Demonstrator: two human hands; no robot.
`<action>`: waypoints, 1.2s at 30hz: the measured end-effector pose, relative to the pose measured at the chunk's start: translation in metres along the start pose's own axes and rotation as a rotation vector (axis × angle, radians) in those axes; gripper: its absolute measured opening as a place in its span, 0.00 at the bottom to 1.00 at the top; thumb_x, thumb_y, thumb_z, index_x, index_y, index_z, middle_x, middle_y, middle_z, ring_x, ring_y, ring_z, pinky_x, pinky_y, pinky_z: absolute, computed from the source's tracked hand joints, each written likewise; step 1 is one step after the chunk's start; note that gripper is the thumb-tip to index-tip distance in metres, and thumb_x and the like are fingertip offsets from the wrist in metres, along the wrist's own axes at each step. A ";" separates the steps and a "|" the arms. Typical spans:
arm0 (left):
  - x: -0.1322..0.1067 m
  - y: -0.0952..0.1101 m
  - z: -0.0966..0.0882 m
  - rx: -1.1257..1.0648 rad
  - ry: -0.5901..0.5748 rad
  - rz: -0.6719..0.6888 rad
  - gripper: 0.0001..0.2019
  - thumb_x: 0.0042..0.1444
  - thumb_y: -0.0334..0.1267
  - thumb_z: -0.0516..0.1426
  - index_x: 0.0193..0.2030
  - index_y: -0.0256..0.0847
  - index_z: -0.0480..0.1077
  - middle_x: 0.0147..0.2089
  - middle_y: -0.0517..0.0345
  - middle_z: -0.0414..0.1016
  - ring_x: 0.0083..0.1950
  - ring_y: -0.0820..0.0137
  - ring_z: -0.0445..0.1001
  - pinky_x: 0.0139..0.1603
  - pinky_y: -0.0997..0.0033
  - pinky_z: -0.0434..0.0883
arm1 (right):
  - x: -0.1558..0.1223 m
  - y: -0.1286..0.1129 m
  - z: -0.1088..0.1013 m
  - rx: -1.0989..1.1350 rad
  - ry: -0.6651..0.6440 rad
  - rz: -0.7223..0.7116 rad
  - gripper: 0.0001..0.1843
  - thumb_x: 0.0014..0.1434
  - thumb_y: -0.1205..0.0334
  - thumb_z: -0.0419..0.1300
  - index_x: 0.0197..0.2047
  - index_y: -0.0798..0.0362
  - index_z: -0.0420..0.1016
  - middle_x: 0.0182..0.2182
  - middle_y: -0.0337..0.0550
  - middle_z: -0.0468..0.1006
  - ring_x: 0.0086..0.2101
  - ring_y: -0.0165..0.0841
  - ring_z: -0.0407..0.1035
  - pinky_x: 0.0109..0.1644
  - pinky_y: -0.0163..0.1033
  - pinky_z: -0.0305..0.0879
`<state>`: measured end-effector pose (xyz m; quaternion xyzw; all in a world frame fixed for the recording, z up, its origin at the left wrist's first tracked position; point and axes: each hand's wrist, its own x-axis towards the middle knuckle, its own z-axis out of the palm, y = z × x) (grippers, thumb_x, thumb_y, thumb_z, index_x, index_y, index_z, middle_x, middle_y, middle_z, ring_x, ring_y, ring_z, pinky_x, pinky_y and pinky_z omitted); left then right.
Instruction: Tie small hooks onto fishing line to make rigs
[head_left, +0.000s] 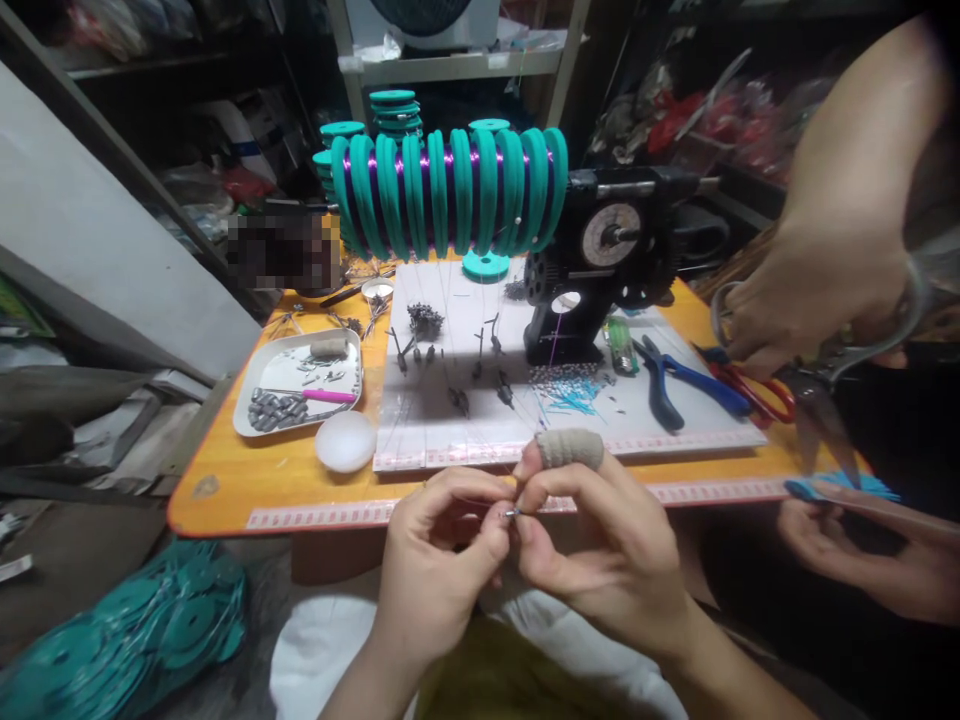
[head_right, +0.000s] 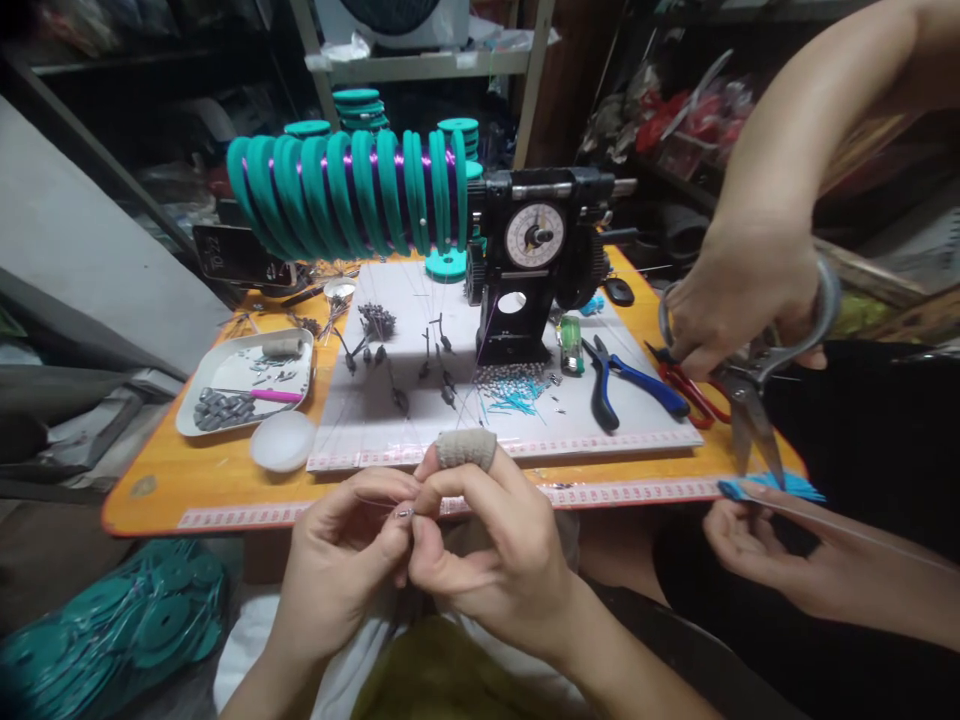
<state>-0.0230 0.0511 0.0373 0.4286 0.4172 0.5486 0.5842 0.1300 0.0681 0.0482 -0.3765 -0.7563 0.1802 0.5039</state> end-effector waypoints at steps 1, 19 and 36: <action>-0.001 0.000 -0.001 0.045 -0.007 0.031 0.03 0.56 0.37 0.64 0.36 0.40 0.78 0.39 0.54 0.77 0.26 0.77 0.72 0.19 0.82 0.70 | 0.001 0.000 0.000 -0.005 0.002 0.016 0.08 0.53 0.72 0.63 0.35 0.51 0.73 0.31 0.41 0.77 0.32 0.32 0.73 0.33 0.35 0.73; 0.000 0.000 -0.009 0.448 -0.007 0.430 0.08 0.57 0.25 0.61 0.37 0.44 0.77 0.38 0.55 0.80 0.41 0.69 0.79 0.34 0.78 0.76 | 0.008 -0.005 -0.003 0.078 -0.057 0.143 0.07 0.51 0.74 0.61 0.31 0.52 0.74 0.28 0.37 0.72 0.28 0.28 0.69 0.30 0.31 0.69; -0.011 -0.002 -0.004 0.515 0.180 0.478 0.07 0.53 0.29 0.67 0.39 0.42 0.80 0.36 0.58 0.84 0.37 0.72 0.82 0.40 0.81 0.78 | -0.008 -0.001 0.012 -0.222 -0.061 -0.192 0.05 0.63 0.70 0.59 0.43 0.55 0.70 0.36 0.51 0.75 0.39 0.40 0.73 0.42 0.45 0.76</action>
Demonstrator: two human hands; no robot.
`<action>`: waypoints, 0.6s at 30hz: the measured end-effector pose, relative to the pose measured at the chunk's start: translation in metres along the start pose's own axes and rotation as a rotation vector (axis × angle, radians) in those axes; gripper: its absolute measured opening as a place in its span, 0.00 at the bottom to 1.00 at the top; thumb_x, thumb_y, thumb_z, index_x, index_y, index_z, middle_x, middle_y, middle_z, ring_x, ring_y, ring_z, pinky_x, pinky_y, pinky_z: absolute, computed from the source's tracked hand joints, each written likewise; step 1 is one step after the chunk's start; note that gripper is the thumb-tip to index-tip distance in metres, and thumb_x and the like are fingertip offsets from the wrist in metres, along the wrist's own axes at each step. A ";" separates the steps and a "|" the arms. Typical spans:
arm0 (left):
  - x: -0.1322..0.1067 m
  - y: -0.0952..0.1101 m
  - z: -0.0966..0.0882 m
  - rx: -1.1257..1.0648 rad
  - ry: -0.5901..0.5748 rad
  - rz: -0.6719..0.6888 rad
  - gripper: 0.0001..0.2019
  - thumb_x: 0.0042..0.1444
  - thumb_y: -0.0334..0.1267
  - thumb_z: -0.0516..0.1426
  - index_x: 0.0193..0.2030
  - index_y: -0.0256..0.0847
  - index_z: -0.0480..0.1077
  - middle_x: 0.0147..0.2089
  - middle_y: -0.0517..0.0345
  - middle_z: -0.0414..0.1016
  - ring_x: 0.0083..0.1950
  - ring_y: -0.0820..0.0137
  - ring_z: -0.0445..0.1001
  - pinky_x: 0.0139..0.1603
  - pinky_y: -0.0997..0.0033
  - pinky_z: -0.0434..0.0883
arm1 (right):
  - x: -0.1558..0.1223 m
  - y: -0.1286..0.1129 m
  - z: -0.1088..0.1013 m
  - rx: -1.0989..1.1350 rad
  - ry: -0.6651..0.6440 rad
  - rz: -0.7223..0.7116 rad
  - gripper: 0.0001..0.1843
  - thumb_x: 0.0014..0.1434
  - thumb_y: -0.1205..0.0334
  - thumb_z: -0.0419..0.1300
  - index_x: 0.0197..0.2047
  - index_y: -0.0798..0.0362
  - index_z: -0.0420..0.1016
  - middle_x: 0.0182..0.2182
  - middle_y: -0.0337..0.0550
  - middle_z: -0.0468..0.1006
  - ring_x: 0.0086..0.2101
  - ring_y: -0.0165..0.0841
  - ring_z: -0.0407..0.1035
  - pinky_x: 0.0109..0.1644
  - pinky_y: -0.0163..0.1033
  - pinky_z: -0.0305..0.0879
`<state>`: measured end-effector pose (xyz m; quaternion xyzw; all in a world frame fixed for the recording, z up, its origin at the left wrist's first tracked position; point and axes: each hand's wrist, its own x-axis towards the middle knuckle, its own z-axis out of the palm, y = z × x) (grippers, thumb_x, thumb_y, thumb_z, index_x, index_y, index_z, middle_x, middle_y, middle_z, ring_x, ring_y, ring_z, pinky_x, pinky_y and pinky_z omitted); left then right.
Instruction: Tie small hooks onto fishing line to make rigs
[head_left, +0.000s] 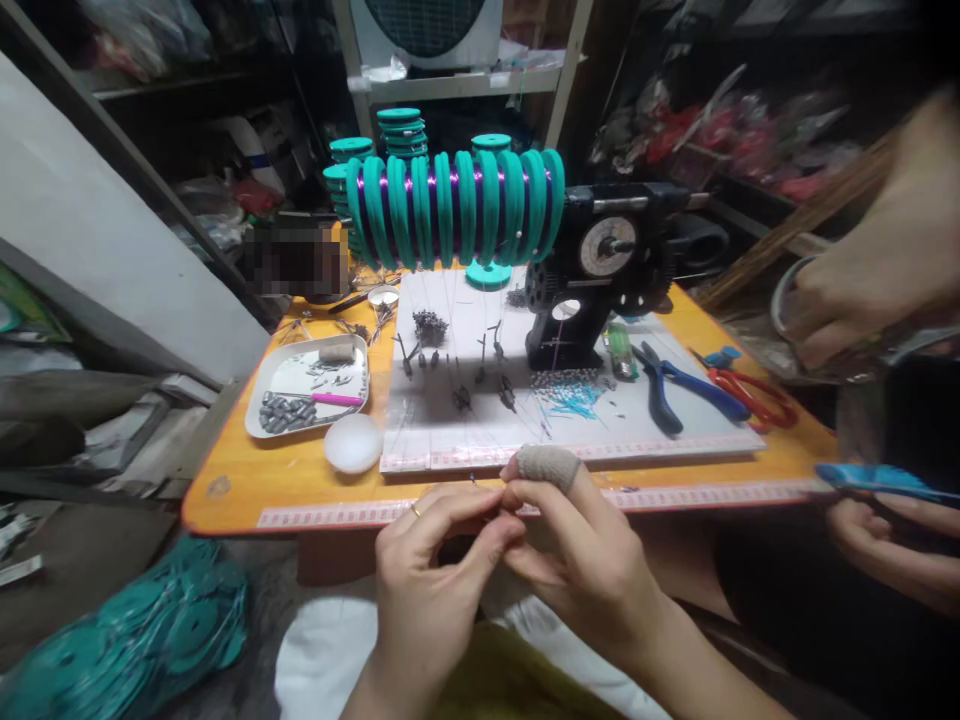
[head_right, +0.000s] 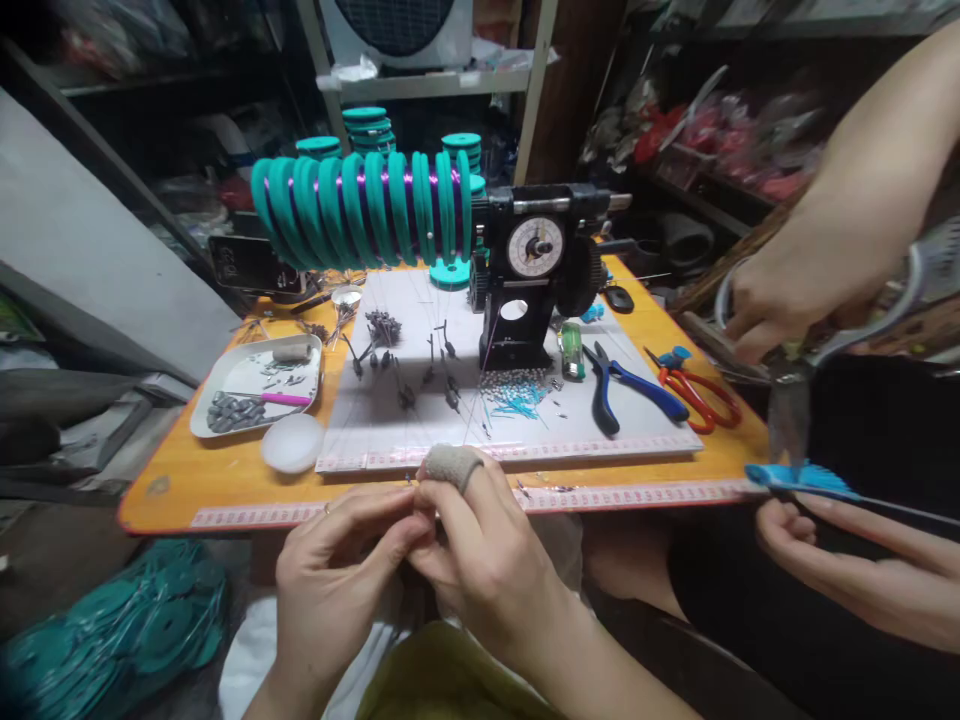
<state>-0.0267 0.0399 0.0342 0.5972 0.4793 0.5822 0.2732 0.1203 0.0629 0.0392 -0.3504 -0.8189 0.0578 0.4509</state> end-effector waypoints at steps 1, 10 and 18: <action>-0.001 -0.001 0.001 0.040 0.023 0.060 0.07 0.53 0.27 0.66 0.39 0.41 0.80 0.36 0.58 0.83 0.36 0.73 0.82 0.40 0.81 0.78 | 0.000 0.000 0.001 -0.027 0.006 -0.033 0.07 0.63 0.71 0.58 0.45 0.56 0.69 0.37 0.51 0.76 0.40 0.41 0.73 0.42 0.46 0.77; -0.004 -0.002 0.004 0.053 -0.016 0.111 0.08 0.59 0.24 0.60 0.40 0.41 0.75 0.37 0.59 0.79 0.39 0.73 0.79 0.42 0.79 0.76 | -0.006 0.000 0.002 -0.056 0.061 0.007 0.10 0.60 0.75 0.59 0.45 0.57 0.70 0.37 0.52 0.76 0.39 0.39 0.73 0.42 0.43 0.75; -0.006 -0.007 -0.008 0.052 0.243 0.002 0.04 0.62 0.31 0.59 0.43 0.42 0.72 0.47 0.58 0.67 0.30 0.80 0.72 0.29 0.80 0.72 | -0.007 0.003 -0.001 -0.035 0.037 0.037 0.10 0.57 0.79 0.58 0.39 0.56 0.70 0.37 0.49 0.74 0.41 0.37 0.72 0.45 0.42 0.72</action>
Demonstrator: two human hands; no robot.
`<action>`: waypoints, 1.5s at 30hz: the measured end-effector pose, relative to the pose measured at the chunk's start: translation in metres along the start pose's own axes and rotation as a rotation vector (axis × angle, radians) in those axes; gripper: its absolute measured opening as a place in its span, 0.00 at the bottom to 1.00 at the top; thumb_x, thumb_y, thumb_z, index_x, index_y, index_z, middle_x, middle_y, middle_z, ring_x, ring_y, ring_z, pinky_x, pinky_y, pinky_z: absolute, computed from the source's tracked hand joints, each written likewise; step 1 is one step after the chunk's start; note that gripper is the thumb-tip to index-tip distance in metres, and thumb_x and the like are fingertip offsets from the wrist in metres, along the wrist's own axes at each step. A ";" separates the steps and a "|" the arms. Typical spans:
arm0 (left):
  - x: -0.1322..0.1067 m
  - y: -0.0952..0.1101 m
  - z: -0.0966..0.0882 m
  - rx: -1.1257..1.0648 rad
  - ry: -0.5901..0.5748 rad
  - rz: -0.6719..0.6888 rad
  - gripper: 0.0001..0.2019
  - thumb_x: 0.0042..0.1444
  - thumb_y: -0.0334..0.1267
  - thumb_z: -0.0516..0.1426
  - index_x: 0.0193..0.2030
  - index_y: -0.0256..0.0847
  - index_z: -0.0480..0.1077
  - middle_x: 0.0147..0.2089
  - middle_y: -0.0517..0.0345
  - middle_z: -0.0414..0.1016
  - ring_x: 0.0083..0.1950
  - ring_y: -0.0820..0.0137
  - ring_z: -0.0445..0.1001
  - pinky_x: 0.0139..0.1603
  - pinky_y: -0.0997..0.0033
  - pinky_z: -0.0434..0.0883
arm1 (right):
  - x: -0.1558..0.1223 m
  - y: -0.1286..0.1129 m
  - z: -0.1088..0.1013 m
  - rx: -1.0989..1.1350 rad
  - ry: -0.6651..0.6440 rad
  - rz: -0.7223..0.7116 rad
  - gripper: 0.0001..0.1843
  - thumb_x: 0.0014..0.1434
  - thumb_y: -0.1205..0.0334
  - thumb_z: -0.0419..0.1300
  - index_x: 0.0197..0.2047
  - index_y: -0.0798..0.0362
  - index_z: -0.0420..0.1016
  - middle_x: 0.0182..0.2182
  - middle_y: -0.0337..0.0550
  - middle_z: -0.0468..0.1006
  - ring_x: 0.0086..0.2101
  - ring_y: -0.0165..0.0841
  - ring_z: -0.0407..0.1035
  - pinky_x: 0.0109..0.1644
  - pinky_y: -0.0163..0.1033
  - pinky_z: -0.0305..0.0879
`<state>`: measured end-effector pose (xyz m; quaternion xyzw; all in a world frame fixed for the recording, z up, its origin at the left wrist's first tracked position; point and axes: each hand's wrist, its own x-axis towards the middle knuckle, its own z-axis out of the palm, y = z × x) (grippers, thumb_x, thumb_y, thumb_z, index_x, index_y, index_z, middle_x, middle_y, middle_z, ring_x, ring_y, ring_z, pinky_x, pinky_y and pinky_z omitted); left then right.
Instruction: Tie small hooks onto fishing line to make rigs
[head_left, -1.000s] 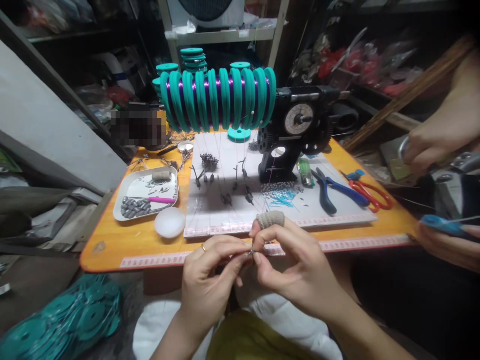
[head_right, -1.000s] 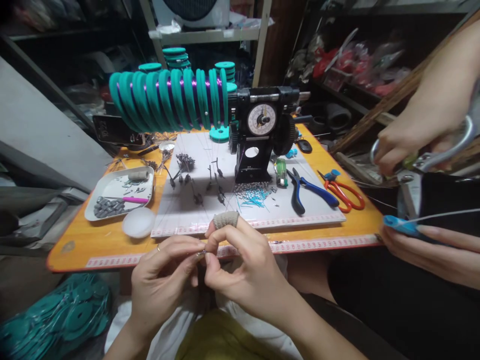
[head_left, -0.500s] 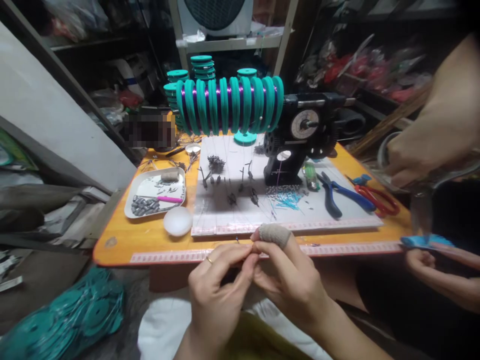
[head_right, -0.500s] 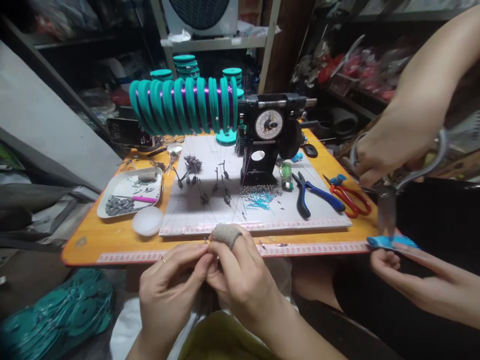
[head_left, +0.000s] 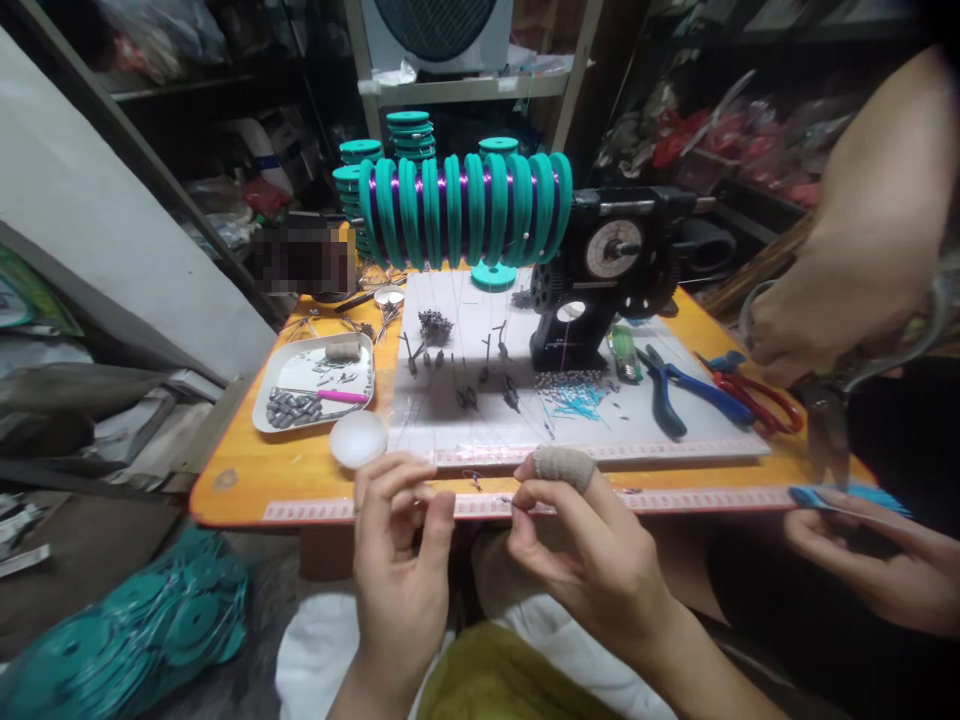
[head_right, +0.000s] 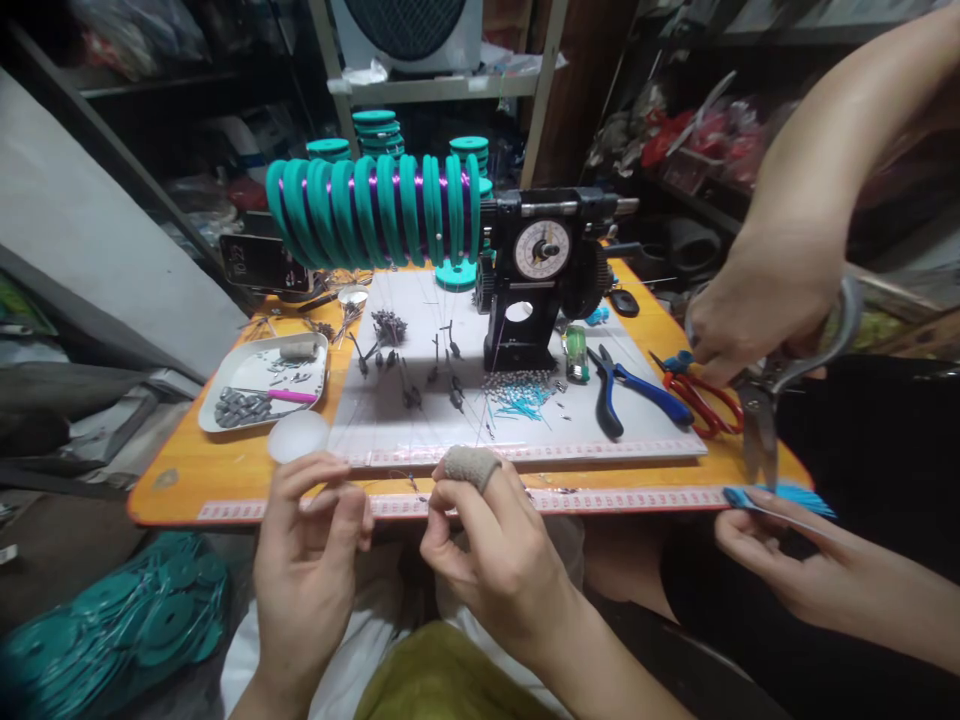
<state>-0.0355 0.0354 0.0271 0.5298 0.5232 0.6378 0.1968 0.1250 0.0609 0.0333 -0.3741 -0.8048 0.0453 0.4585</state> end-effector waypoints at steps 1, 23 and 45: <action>-0.002 0.000 -0.003 0.093 0.024 0.128 0.07 0.60 0.29 0.60 0.44 0.42 0.73 0.45 0.59 0.67 0.32 0.79 0.72 0.30 0.80 0.72 | 0.000 0.000 0.000 -0.006 -0.005 -0.008 0.10 0.57 0.79 0.58 0.39 0.56 0.70 0.37 0.49 0.74 0.40 0.37 0.72 0.45 0.42 0.73; 0.008 -0.019 -0.008 0.178 -0.304 0.593 0.13 0.63 0.24 0.57 0.46 0.43 0.79 0.27 0.63 0.57 0.29 0.74 0.59 0.28 0.72 0.59 | -0.003 0.021 -0.014 0.114 -0.081 -0.191 0.10 0.59 0.74 0.62 0.44 0.54 0.75 0.38 0.46 0.78 0.42 0.39 0.75 0.47 0.43 0.78; 0.013 -0.001 -0.013 -0.504 -0.423 -0.021 0.03 0.58 0.33 0.64 0.33 0.43 0.79 0.28 0.57 0.76 0.30 0.74 0.74 0.27 0.78 0.70 | 0.013 -0.023 -0.014 0.202 -0.055 -0.156 0.12 0.52 0.78 0.59 0.38 0.53 0.71 0.33 0.45 0.76 0.35 0.33 0.75 0.38 0.33 0.76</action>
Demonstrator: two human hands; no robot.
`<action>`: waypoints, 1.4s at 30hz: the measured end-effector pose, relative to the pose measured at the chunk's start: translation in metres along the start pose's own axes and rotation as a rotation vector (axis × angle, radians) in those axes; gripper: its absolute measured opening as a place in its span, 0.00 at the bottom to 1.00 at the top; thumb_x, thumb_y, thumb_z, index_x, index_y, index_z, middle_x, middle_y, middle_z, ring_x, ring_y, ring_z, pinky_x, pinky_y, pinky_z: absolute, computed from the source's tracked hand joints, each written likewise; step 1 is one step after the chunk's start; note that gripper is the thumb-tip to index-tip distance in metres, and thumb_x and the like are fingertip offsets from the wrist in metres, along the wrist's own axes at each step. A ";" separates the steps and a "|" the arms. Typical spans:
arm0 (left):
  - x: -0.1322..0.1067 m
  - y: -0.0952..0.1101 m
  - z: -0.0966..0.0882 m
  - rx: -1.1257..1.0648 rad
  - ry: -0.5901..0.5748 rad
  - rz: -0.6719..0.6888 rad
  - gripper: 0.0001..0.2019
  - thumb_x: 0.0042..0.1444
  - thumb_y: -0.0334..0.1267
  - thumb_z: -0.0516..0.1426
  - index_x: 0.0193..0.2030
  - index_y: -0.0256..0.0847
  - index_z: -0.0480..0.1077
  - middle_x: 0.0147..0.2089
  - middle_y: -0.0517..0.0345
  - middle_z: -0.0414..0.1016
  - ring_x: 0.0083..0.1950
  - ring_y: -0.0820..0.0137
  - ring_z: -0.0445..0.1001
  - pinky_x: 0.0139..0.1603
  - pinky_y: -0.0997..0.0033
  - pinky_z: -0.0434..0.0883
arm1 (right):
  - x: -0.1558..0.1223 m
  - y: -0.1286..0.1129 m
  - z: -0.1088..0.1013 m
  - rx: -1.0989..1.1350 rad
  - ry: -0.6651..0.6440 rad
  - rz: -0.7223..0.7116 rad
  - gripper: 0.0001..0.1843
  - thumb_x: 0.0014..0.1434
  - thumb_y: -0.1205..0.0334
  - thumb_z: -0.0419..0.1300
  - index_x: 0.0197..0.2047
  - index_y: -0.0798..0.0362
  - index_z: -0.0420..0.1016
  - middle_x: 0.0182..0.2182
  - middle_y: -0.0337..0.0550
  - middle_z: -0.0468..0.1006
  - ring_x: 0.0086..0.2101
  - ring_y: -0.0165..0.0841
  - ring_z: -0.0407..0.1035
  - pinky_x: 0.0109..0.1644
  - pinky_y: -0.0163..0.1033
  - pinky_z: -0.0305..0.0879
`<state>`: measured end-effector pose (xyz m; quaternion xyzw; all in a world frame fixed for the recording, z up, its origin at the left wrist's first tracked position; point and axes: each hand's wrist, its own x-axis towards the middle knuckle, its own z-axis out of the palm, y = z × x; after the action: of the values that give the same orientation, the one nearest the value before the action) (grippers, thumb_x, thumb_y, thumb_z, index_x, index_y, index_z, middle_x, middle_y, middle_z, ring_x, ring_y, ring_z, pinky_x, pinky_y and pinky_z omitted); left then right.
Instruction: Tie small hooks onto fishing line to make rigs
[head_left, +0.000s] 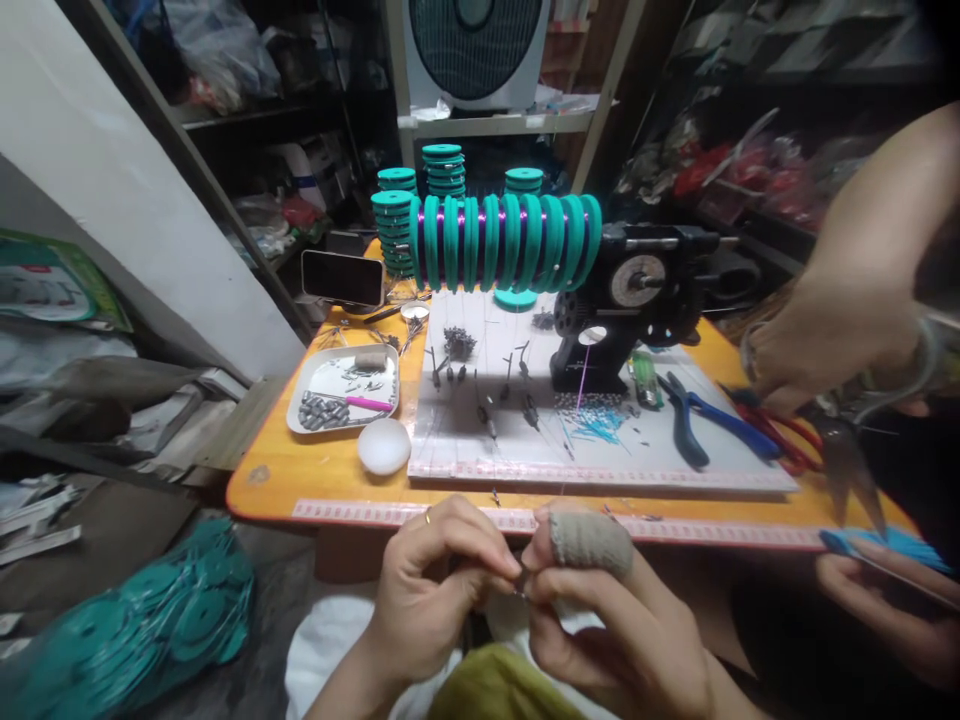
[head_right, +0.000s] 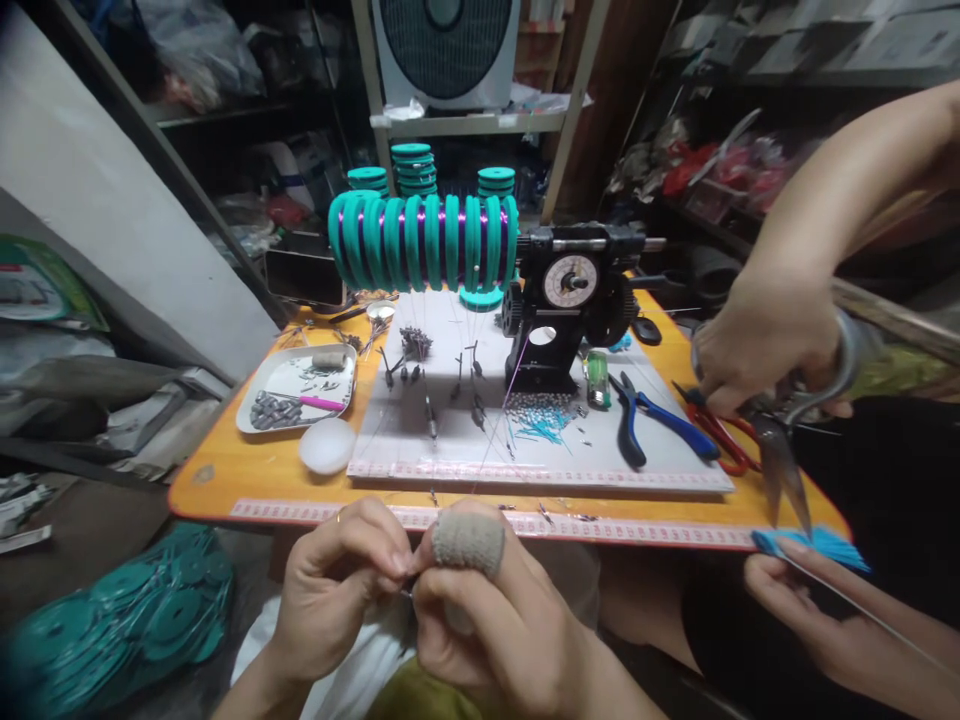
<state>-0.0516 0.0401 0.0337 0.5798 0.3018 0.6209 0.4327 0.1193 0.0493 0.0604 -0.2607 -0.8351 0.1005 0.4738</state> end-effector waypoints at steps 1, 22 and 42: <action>-0.002 0.001 -0.001 -0.024 0.017 -0.007 0.02 0.58 0.33 0.64 0.34 0.43 0.79 0.28 0.58 0.76 0.28 0.75 0.73 0.24 0.80 0.68 | -0.001 -0.002 0.003 0.008 -0.003 -0.002 0.11 0.53 0.78 0.59 0.37 0.53 0.71 0.33 0.45 0.76 0.35 0.33 0.75 0.38 0.33 0.76; -0.027 0.010 -0.014 0.124 0.196 -0.003 0.10 0.63 0.27 0.57 0.46 0.46 0.73 0.40 0.58 0.71 0.30 0.78 0.71 0.31 0.79 0.72 | 0.007 -0.018 0.023 0.057 0.057 0.156 0.07 0.56 0.74 0.59 0.35 0.53 0.72 0.35 0.44 0.77 0.36 0.30 0.76 0.42 0.29 0.75; -0.006 0.016 0.010 0.174 0.077 -0.264 0.07 0.64 0.37 0.57 0.34 0.41 0.71 0.33 0.59 0.71 0.36 0.72 0.73 0.39 0.75 0.70 | 0.003 -0.007 0.016 0.173 0.144 0.406 0.06 0.55 0.72 0.59 0.32 0.52 0.73 0.30 0.39 0.76 0.32 0.28 0.74 0.35 0.29 0.72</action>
<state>-0.0448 0.0268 0.0464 0.5462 0.4446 0.5517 0.4468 0.1020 0.0460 0.0576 -0.3884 -0.7176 0.2463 0.5230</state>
